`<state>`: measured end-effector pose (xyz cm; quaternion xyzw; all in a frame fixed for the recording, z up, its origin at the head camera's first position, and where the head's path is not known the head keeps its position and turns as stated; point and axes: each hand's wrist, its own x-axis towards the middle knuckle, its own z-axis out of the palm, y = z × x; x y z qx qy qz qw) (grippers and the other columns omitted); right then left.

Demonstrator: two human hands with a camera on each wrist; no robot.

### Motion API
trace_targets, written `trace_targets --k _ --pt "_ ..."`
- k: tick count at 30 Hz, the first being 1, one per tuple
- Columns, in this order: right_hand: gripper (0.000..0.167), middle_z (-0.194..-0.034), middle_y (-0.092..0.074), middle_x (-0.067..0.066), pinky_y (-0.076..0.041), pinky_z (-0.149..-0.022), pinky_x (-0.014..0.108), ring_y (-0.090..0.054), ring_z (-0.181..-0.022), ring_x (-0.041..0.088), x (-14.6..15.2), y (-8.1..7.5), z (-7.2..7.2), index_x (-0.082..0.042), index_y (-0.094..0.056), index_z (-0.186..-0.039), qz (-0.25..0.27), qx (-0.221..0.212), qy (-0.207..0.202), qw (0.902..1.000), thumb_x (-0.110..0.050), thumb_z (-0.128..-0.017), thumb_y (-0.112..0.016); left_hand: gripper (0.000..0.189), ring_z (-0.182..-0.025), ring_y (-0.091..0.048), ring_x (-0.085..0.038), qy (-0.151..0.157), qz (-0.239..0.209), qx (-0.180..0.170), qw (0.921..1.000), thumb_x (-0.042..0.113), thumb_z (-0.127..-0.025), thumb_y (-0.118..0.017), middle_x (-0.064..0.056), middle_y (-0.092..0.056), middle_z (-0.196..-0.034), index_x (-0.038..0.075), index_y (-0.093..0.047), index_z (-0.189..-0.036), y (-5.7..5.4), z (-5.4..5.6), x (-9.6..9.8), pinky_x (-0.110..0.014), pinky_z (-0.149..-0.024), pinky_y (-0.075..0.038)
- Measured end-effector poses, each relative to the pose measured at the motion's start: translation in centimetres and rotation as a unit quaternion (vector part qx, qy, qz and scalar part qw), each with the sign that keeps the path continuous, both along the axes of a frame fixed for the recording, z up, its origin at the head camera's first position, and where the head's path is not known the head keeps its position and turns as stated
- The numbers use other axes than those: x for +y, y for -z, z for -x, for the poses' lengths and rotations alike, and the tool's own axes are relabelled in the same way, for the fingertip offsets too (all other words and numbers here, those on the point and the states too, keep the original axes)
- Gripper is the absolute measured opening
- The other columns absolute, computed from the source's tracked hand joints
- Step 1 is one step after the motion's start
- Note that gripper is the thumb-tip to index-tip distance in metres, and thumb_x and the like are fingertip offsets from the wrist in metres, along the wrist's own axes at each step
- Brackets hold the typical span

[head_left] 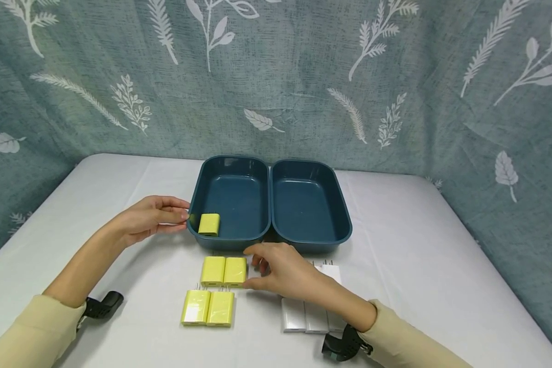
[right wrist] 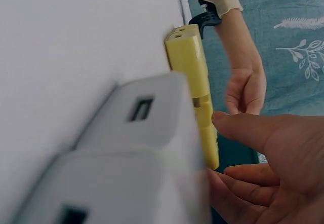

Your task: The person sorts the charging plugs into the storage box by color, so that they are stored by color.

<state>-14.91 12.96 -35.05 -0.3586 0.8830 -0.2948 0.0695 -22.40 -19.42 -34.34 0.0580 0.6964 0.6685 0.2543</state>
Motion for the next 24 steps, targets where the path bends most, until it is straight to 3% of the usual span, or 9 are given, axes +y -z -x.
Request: trace_targets --k 13,24 --pt "0.054 -0.094 -0.066 -0.001 -0.052 -0.066 0.018 -0.059 -0.077 0.006 -0.6 1.2 0.5 -0.005 -0.064 -0.123 -0.016 -0.015 0.005 0.9997 -0.028 -0.079 -0.086 0.043 -0.094 -0.067 -0.015 0.000 0.000 0.004 1.0000 -0.003 -0.100 -0.053 -0.008 -0.063 -0.103 -0.016 -0.035 -0.136 0.0 -0.1 -0.1 -0.037 -0.095 -0.054" --pt "0.042 -0.088 -0.066 -0.001 -0.053 -0.065 0.017 -0.062 -0.074 0.007 -0.8 1.7 0.3 -0.008 -0.067 -0.112 0.026 0.010 0.006 0.9996 -0.021 -0.078 -0.087 0.046 -0.094 -0.067 -0.016 -0.002 -0.005 0.003 1.0000 -0.001 -0.099 -0.056 -0.008 -0.063 -0.104 -0.016 -0.035 -0.138 0.2 -0.2 0.0 -0.036 -0.095 -0.055"
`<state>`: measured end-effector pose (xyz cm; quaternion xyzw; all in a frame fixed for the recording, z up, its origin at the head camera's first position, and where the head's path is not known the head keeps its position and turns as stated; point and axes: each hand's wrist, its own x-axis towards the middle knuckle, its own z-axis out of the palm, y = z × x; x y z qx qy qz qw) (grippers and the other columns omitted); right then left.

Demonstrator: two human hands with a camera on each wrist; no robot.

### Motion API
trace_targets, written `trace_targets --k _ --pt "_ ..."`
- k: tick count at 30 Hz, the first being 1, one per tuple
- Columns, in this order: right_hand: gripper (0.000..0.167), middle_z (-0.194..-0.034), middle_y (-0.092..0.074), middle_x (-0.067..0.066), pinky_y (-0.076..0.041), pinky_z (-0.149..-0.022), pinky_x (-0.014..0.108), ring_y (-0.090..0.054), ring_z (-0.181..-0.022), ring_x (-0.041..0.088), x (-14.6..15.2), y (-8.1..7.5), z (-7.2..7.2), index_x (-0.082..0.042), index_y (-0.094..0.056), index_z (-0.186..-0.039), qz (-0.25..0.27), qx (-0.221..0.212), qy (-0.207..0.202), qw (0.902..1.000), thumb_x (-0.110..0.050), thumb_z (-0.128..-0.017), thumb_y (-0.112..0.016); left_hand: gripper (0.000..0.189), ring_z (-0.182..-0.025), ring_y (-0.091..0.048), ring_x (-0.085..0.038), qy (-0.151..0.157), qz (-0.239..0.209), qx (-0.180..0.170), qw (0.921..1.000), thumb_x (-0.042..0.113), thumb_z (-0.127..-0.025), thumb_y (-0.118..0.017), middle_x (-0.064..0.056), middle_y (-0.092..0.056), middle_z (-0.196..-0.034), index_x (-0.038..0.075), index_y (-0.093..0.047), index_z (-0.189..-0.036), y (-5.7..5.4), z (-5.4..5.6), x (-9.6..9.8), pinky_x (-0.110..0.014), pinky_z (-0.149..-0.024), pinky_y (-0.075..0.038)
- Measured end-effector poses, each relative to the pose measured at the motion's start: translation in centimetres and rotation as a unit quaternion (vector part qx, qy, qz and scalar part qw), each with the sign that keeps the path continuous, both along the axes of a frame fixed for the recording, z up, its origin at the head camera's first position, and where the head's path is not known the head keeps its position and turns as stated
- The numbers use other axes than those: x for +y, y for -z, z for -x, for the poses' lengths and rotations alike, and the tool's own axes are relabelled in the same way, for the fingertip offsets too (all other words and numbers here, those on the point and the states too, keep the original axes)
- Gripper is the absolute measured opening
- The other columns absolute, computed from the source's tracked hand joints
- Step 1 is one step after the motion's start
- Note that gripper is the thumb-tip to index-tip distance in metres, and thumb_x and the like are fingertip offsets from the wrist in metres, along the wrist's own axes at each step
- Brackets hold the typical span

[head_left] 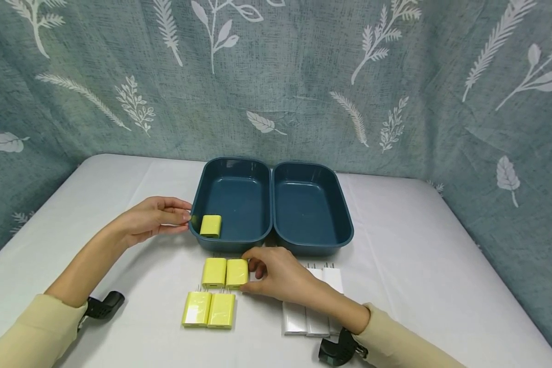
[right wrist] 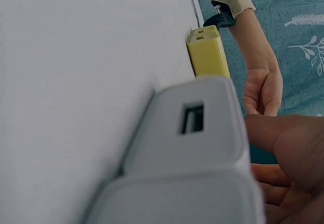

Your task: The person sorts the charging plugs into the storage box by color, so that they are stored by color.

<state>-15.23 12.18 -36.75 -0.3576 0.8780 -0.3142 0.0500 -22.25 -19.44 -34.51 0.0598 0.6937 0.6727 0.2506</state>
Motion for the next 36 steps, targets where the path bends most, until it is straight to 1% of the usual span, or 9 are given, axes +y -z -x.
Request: trace_targets --k 3,8,17,22,25,29,32,36 --pt "0.042 -0.088 -0.066 0.000 -0.054 -0.066 0.017 -0.062 -0.075 0.009 0.2 0.1 -0.1 -0.007 -0.067 -0.113 0.015 0.001 -0.001 0.9999 -0.018 -0.077 -0.087 0.045 -0.094 -0.067 -0.016 0.000 0.000 -0.001 1.0000 -0.002 -0.099 -0.055 -0.009 -0.064 -0.104 -0.016 -0.035 -0.137 0.0 0.0 0.0 -0.037 -0.095 -0.055" --pt "0.043 -0.089 -0.065 0.002 -0.057 -0.065 0.018 -0.063 -0.076 0.011 0.5 0.2 -0.2 -0.005 -0.066 -0.114 0.032 -0.011 -0.001 0.9994 -0.015 -0.078 -0.087 0.044 -0.092 -0.068 -0.016 -0.003 0.002 -0.003 1.0000 -0.004 -0.099 -0.054 -0.008 -0.065 -0.102 -0.016 -0.035 -0.137 -0.1 -0.1 0.0 -0.036 -0.094 -0.055" --pt "0.045 -0.090 -0.065 0.002 -0.058 -0.066 0.019 -0.064 -0.076 0.011 1.2 -0.3 -0.7 -0.005 -0.066 -0.116 0.056 -0.027 0.009 0.9980 -0.017 -0.078 -0.087 0.045 -0.092 -0.068 -0.016 -0.004 -0.006 -0.006 1.0000 -0.004 -0.098 -0.056 -0.008 -0.065 -0.101 -0.016 -0.036 -0.136 0.0 -0.2 -0.1 -0.035 -0.093 -0.056" --pt "0.046 -0.094 -0.065 0.001 -0.059 -0.068 0.021 -0.064 -0.080 0.013 1.5 -1.2 -1.1 -0.007 -0.066 -0.118 0.071 -0.035 0.015 0.9967 -0.017 -0.078 -0.087 0.045 -0.092 -0.068 -0.016 -0.005 -0.011 -0.008 0.9999 -0.005 -0.098 -0.056 -0.008 -0.066 -0.101 -0.016 -0.036 -0.136 0.0 -0.2 -0.2 -0.035 -0.093 -0.056" --pt "0.047 -0.096 -0.065 -0.001 -0.060 -0.069 0.022 -0.064 -0.083 0.011 1.6 -1.9 -1.2 -0.009 -0.066 -0.119 0.075 -0.036 0.017 0.9964 -0.016 -0.078 -0.087 0.046 -0.093 -0.068 -0.016 -0.003 -0.007 -0.007 0.9999 -0.004 -0.097 -0.057 -0.008 -0.065 -0.102 -0.016 -0.036 -0.137 -0.1 -0.1 -0.1 -0.036 -0.094 -0.055" --pt "0.048 -0.098 -0.064 -0.005 -0.060 -0.071 0.022 -0.063 -0.085 0.010 1.7 -2.8 -1.2 -0.010 -0.066 -0.121 0.081 -0.048 0.024 0.9953 -0.016 -0.078 -0.087 0.047 -0.093 -0.067 -0.015 -0.002 -0.005 -0.008 1.0000 -0.003 -0.097 -0.058 -0.008 -0.064 -0.103 -0.016 -0.036 -0.137 -0.2 -0.1 -0.1 -0.036 -0.095 -0.055" --pt "0.048 -0.098 -0.065 -0.004 -0.060 -0.072 0.024 -0.063 -0.085 0.011 1.8 -3.3 -0.9 -0.009 -0.066 -0.121 0.091 -0.049 0.026 0.9943 -0.018 -0.078 -0.087 0.046 -0.092 -0.068 -0.015 -0.004 -0.007 -0.012 0.9999 -0.004 -0.097 -0.057 -0.007 -0.064 -0.102 -0.016 -0.036 -0.137 -0.2 -0.1 -0.2 -0.036 -0.094 -0.055" --pt "0.049 -0.099 -0.066 0.002 -0.061 -0.071 0.028 -0.063 -0.085 0.013 2.0 -3.9 -0.5 -0.007 -0.066 -0.122 0.099 -0.034 0.030 0.9940 -0.019 -0.078 -0.087 0.048 -0.093 -0.068 -0.015 -0.001 -0.010 -0.013 0.9999 -0.003 -0.097 -0.057 -0.007 -0.064 -0.103 -0.015 -0.035 -0.138 -0.2 0.0 -0.1 -0.036 -0.095 -0.055"
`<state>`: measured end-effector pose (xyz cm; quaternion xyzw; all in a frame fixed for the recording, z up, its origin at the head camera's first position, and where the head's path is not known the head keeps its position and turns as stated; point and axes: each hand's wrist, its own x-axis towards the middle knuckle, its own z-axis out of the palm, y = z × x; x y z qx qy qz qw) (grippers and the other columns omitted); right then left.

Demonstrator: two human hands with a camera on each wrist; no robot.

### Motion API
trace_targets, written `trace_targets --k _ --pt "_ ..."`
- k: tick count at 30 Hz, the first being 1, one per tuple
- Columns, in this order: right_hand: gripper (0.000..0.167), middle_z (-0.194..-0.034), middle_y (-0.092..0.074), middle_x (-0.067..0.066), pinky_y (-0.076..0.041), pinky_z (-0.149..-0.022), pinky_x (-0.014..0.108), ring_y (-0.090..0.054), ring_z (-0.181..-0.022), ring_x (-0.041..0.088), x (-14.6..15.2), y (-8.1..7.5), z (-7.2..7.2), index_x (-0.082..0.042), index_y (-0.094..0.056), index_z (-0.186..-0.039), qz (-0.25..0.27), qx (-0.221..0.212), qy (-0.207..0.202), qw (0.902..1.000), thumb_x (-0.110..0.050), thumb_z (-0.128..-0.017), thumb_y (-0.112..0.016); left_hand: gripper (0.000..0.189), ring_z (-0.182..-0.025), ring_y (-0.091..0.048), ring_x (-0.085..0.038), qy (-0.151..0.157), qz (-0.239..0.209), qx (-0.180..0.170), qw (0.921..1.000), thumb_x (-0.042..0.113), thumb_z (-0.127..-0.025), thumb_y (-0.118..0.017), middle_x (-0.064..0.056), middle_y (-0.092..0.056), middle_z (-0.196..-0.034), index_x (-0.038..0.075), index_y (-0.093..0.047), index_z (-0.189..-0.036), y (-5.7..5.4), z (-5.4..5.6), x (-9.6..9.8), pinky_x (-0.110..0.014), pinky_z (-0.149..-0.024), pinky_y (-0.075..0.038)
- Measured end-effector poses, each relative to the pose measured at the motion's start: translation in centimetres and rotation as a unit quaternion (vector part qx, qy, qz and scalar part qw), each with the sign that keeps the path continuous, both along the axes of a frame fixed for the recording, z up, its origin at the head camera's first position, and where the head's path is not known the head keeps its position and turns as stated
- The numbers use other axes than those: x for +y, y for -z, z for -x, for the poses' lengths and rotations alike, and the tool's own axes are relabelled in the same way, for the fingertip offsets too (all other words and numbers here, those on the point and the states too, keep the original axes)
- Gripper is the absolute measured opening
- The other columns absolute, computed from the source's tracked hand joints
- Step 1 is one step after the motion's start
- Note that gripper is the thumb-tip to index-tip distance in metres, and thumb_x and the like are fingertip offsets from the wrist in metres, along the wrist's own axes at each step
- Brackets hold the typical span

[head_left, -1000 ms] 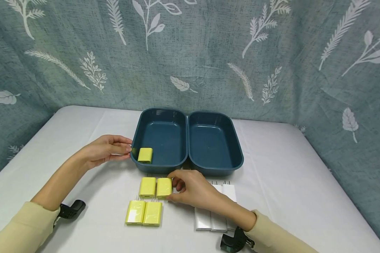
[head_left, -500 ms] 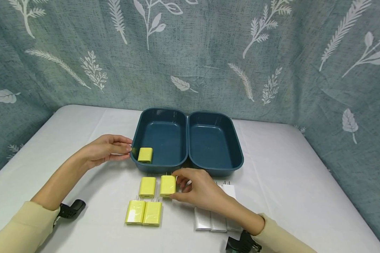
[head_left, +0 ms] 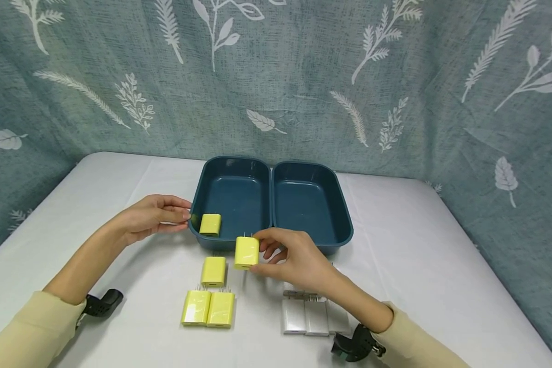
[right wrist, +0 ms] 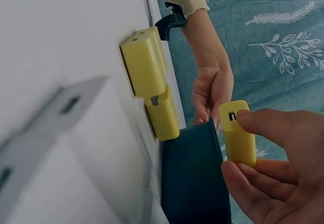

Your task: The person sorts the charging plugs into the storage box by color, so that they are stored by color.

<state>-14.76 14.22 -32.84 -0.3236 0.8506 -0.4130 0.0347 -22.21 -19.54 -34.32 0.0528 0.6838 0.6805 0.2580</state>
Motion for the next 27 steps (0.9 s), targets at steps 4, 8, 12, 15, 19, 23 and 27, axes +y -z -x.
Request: trace_targets --k 4,8,12,15,19,23,27 --pt "0.050 -0.099 -0.067 0.005 -0.062 -0.070 0.033 -0.064 -0.085 0.013 0.3 -0.5 0.9 -0.006 -0.065 -0.122 0.001 0.014 0.007 0.9999 -0.017 -0.078 -0.086 0.047 -0.093 -0.067 -0.015 0.000 -0.001 0.003 1.0000 -0.003 -0.098 -0.057 -0.008 -0.064 -0.103 -0.015 -0.035 -0.138 0.0 0.1 0.1 -0.035 -0.094 -0.055" --pt "0.048 -0.097 -0.067 0.003 -0.061 -0.071 0.029 -0.064 -0.086 0.013 0.4 -0.4 1.9 -0.005 -0.065 -0.122 0.008 0.018 0.018 0.9996 -0.015 -0.079 -0.085 0.045 -0.091 -0.068 -0.015 -0.007 0.001 0.001 1.0000 -0.004 -0.098 -0.056 -0.008 -0.065 -0.102 -0.015 -0.036 -0.137 0.2 0.1 0.2 -0.036 -0.094 -0.055" --pt "0.048 -0.095 -0.067 0.004 -0.061 -0.072 0.026 -0.065 -0.086 0.014 0.2 -0.3 2.7 -0.004 -0.065 -0.122 0.013 0.020 0.034 0.9991 -0.015 -0.080 -0.085 0.046 -0.091 -0.068 -0.015 -0.006 0.004 0.003 1.0000 -0.003 -0.098 -0.057 -0.008 -0.064 -0.102 -0.015 -0.036 -0.138 0.4 0.2 0.3 -0.037 -0.094 -0.055" --pt "0.049 -0.096 -0.067 0.006 -0.060 -0.073 0.025 -0.065 -0.085 0.015 0.1 -0.2 3.4 -0.003 -0.065 -0.123 0.013 0.025 0.040 0.9988 -0.016 -0.080 -0.085 0.047 -0.091 -0.067 -0.015 -0.005 0.007 0.005 0.9999 -0.002 -0.099 -0.057 -0.008 -0.063 -0.103 -0.016 -0.035 -0.138 0.4 0.2 0.5 -0.037 -0.094 -0.055" --pt "0.050 -0.099 -0.068 0.009 -0.060 -0.074 0.025 -0.065 -0.087 0.016 -0.3 -0.2 4.5 -0.002 -0.064 -0.124 0.015 0.034 0.045 0.9983 -0.016 -0.081 -0.084 0.047 -0.091 -0.067 -0.014 -0.008 0.007 0.007 0.9999 -0.003 -0.099 -0.056 -0.008 -0.063 -0.103 -0.016 -0.035 -0.139 0.2 0.2 0.5 -0.036 -0.093 -0.056" --pt "0.050 -0.099 -0.068 0.009 -0.059 -0.075 0.023 -0.065 -0.087 0.016 -0.9 -0.1 5.5 -0.003 -0.064 -0.125 0.005 0.041 0.051 0.9978 -0.017 -0.081 -0.084 0.047 -0.091 -0.068 -0.015 -0.010 0.006 0.007 0.9999 -0.003 -0.098 -0.056 -0.008 -0.063 -0.103 -0.016 -0.035 -0.139 0.1 0.2 0.3 -0.036 -0.093 -0.056" --pt "0.049 -0.101 -0.068 0.011 -0.059 -0.075 0.023 -0.066 -0.088 0.018 -1.7 -0.1 6.3 -0.002 -0.064 -0.125 0.002 0.039 0.048 0.9981 -0.017 -0.082 -0.083 0.047 -0.091 -0.068 -0.015 -0.011 0.006 0.006 0.9999 -0.003 -0.098 -0.056 -0.008 -0.064 -0.104 -0.016 -0.035 -0.139 0.1 0.0 0.0 -0.036 -0.094 -0.055"
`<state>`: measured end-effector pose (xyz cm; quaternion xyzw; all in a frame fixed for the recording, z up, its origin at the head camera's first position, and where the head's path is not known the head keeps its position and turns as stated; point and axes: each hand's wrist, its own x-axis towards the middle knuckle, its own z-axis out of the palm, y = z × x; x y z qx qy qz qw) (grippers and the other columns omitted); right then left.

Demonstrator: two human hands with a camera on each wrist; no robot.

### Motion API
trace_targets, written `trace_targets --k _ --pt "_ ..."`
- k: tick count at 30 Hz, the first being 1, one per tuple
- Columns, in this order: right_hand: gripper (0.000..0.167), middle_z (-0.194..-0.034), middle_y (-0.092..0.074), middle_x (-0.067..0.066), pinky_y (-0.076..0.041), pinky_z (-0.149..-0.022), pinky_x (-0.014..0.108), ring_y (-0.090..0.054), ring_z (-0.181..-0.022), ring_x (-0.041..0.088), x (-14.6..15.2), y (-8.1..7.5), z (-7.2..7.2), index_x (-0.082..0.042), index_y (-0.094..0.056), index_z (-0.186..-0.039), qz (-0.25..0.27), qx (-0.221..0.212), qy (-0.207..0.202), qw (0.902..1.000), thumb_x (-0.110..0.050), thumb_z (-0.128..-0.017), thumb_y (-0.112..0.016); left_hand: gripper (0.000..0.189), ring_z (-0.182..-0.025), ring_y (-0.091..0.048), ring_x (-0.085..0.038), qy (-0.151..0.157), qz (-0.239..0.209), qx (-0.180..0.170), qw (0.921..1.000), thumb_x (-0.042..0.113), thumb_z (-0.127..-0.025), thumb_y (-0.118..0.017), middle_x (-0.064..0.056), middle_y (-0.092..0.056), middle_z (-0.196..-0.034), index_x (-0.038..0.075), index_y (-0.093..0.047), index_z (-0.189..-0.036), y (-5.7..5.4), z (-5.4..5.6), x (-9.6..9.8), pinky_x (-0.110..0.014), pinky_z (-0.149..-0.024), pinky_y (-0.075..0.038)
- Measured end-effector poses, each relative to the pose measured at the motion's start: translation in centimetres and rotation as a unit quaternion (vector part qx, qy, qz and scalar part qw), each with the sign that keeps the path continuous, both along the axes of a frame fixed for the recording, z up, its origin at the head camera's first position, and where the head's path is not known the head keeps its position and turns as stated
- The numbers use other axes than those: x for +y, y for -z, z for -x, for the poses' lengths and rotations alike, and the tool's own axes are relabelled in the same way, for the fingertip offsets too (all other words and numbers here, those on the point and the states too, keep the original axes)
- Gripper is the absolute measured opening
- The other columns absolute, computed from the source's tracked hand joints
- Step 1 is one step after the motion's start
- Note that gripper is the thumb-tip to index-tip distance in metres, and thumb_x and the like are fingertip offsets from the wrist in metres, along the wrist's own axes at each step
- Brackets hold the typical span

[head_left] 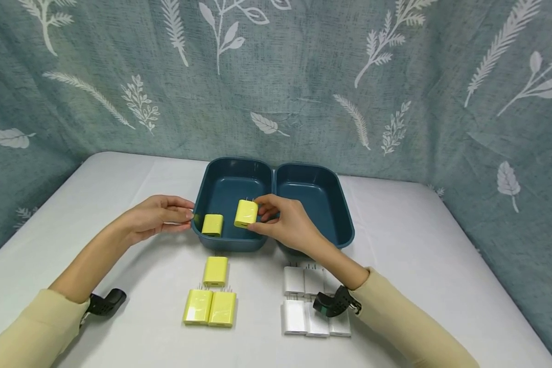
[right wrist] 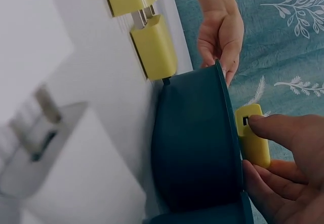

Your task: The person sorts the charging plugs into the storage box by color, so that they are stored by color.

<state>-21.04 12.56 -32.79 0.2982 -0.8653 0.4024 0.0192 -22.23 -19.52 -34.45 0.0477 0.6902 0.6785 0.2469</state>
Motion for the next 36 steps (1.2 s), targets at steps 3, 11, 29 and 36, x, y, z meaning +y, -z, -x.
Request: trace_targets --k 3,11,29,36 --pt "0.050 -0.103 -0.068 0.014 -0.059 -0.076 0.023 -0.066 -0.090 0.020 -0.6 0.1 0.4 -0.001 -0.063 -0.126 0.002 0.002 -0.002 1.0000 -0.017 -0.082 -0.083 0.046 -0.092 -0.068 -0.015 0.001 -0.003 0.000 1.0000 -0.003 -0.098 -0.056 -0.008 -0.065 -0.103 -0.016 -0.035 -0.138 0.0 -0.1 0.0 -0.036 -0.094 -0.055" --pt "0.051 -0.101 -0.068 0.010 -0.056 -0.075 0.023 -0.066 -0.089 0.018 -2.4 0.2 1.0 -0.002 -0.063 -0.126 -0.046 0.002 -0.007 0.9989 -0.021 -0.083 -0.083 0.046 -0.092 -0.068 -0.015 0.001 -0.009 0.001 1.0000 -0.003 -0.098 -0.056 -0.008 -0.065 -0.103 -0.016 -0.036 -0.137 0.2 -0.1 -0.1 -0.036 -0.094 -0.055" --pt "0.046 -0.098 -0.071 0.011 -0.056 -0.070 0.023 -0.066 -0.086 0.018 -4.1 0.3 1.5 0.001 -0.067 -0.119 -0.170 0.015 -0.027 0.9850 -0.023 -0.083 -0.083 0.047 -0.092 -0.068 -0.015 0.004 -0.008 0.000 1.0000 -0.003 -0.098 -0.057 -0.008 -0.065 -0.101 -0.016 -0.035 -0.138 -0.1 -0.2 0.1 -0.035 -0.093 -0.056" --pt "0.044 -0.099 -0.071 0.012 -0.058 -0.071 0.025 -0.068 -0.089 0.021 -4.3 0.1 1.6 0.001 -0.067 -0.118 -0.194 0.007 -0.033 0.9804 -0.021 -0.083 -0.083 0.044 -0.091 -0.068 -0.015 0.002 -0.011 0.000 0.9999 -0.005 -0.098 -0.055 -0.008 -0.065 -0.102 -0.016 -0.037 -0.136 0.0 -0.1 0.1 -0.035 -0.093 -0.056"
